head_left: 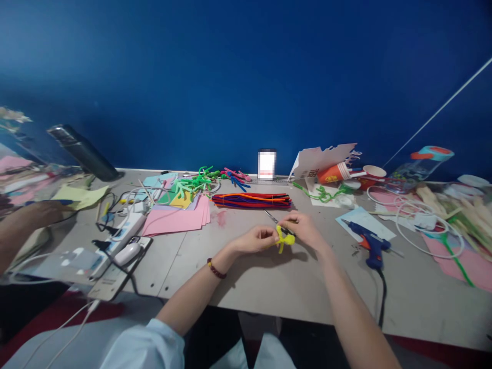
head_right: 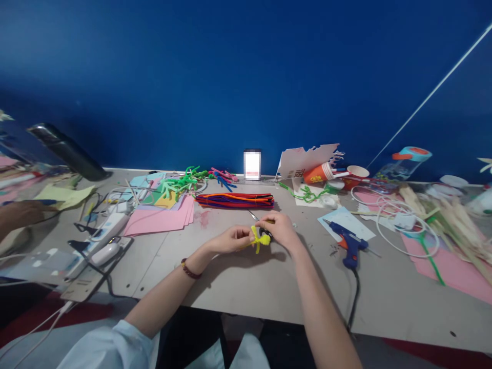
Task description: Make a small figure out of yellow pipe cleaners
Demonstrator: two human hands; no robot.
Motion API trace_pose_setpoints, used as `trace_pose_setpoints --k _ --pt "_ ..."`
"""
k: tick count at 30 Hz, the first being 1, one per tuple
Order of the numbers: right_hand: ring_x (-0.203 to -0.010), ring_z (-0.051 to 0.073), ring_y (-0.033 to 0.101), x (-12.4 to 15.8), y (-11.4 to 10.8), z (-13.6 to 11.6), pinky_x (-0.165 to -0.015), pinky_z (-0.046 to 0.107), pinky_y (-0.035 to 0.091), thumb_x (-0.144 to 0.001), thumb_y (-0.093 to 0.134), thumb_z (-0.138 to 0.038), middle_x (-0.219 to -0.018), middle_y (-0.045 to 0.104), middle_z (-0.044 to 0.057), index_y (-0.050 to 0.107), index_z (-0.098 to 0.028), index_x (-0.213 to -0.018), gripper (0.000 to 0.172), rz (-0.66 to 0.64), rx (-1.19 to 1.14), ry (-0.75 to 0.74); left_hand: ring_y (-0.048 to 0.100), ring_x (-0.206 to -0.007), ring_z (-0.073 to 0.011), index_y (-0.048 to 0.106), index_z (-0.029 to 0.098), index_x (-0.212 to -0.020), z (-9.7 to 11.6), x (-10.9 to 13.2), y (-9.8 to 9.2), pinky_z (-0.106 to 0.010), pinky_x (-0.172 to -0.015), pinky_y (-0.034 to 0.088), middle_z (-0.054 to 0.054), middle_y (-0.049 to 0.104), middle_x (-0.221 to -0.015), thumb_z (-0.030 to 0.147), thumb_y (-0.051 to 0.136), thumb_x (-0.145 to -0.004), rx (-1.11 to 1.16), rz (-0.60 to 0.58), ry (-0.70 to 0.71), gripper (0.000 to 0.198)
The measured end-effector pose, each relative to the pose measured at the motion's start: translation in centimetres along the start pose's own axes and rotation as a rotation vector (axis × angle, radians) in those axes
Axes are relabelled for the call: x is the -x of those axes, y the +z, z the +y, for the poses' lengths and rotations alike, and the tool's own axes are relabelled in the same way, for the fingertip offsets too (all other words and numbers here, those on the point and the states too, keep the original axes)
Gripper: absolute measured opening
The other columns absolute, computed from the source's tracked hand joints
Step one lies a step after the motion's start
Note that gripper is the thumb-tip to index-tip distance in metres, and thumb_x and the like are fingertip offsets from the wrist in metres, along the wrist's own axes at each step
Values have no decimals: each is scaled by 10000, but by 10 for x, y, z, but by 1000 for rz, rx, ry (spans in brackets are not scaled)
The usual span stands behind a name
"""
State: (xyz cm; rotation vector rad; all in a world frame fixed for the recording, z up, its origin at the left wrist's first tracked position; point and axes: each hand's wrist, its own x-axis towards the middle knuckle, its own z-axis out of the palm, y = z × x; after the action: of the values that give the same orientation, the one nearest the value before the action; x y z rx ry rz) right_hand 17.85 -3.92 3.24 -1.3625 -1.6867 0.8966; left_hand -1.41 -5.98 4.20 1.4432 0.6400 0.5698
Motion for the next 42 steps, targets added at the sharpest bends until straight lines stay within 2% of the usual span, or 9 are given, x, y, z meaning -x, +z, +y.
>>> trace_pose_setpoints --k 5,9,13,17,20,23,27,31,42 --pt "-644 158 559 3 -5 -19 -599 280 401 -765 616 -426 -679 600 28 719 -205 -669 263 26 174 -168 421 -604 -90 541 133 -682 -8 -3 -1 -212 -565 325 0 508 -646 380 540 -809 -217 13 57 278" --pt "-637 157 565 8 0 -29 -585 275 391 -797 608 -415 -686 615 25 704 -213 -654 265 36 251 -178 355 -557 -78 480 146 -616 -12 -4 1 -214 -531 271 38 413 -571 244 494 -794 -375 80 56 203" --pt "-692 175 566 16 8 -37 -593 279 381 -829 597 -366 -711 627 28 686 -221 -658 241 114 384 -238 312 -536 -76 495 146 -619 -14 -6 2 -225 -512 228 49 377 -546 239 470 -801 -470 215 85 206" --pt "-750 187 532 23 18 -42 -645 286 391 -861 578 -339 -688 602 33 664 -213 -669 246 225 532 -417 346 -553 -83 571 138 -701 -19 -11 -3 -225 -527 257 35 444 -584 283 466 -818 -406 355 112 213" --pt "-723 173 512 26 28 -42 -651 278 395 -883 554 -319 -676 595 31 666 -206 -713 232 334 558 -514 348 -544 -80 532 142 -632 -21 -15 -7 -224 -517 257 33 427 -563 338 529 -792 -276 477 147 253" --pt "-719 165 509 27 36 -38 -663 271 400 -894 538 -281 -684 601 28 671 -207 -756 205 364 554 -568 318 -484 -64 490 154 -605 -21 -17 -11 -220 -473 233 47 386 -516 440 600 -744 -53 569 128 336" --pt "-746 172 527 28 41 -33 -686 276 414 -903 507 -267 -684 589 31 678 -216 -775 220 328 518 -556 269 -392 -41 486 165 -668 -20 -17 -16 -209 -405 182 75 356 -466 512 629 -704 205 605 40 377" --pt "-778 187 547 30 40 -30 -694 289 433 -912 462 -278 -711 593 39 688 -236 -806 254 249 492 -470 272 -380 -33 448 177 -670 -19 -18 -20 -194 -396 167 86 361 -467 511 664 -662 359 608 57 398" --pt "-737 186 581 26 36 -25 -671 281 441 -884 481 -303 -736 600 41 690 -224 -804 238 202 355 -299 313 -413 -36 472 177 -722 -12 -17 -20 -189 -430 192 80 391 -497 500 688 -666 374 583 138 392"
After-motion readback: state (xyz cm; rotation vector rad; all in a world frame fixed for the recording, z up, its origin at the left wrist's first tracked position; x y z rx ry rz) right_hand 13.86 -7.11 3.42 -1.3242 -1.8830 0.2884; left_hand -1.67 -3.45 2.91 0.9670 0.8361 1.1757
